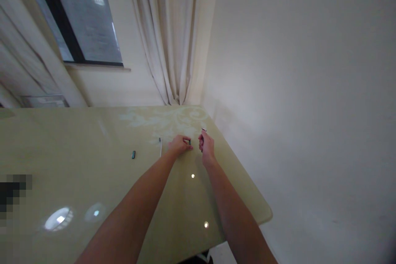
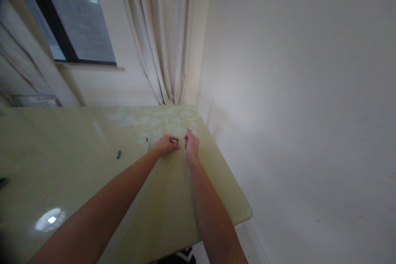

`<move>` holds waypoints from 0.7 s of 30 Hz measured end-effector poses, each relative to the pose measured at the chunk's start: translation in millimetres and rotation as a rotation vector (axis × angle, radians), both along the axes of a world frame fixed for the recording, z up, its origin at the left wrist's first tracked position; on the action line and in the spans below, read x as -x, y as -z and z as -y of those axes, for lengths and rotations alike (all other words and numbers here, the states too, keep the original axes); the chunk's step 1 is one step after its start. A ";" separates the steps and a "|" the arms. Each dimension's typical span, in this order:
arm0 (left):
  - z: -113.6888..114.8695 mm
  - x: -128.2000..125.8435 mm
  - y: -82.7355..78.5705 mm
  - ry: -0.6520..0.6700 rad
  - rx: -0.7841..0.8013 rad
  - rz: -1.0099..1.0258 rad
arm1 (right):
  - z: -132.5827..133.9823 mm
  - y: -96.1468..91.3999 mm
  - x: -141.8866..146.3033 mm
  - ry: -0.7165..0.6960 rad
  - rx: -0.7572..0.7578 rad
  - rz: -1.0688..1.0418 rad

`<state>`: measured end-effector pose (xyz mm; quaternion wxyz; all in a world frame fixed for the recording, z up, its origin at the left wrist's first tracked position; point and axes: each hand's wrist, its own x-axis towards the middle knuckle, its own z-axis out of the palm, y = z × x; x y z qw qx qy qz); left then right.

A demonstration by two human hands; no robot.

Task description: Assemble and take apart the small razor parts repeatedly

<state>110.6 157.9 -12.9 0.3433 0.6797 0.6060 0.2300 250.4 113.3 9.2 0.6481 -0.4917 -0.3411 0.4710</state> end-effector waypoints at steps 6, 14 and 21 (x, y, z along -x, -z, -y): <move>16.1 18.5 -21.3 0.014 -0.080 -0.018 | 3.8 5.1 6.0 -0.037 0.014 0.039; 81.9 135.6 -22.4 -0.038 -0.272 -0.048 | 3.6 8.0 10.3 -0.021 -0.122 0.405; 97.0 219.7 3.5 -0.280 -0.328 -0.281 | 2.4 18.3 -7.5 -0.150 -0.022 1.212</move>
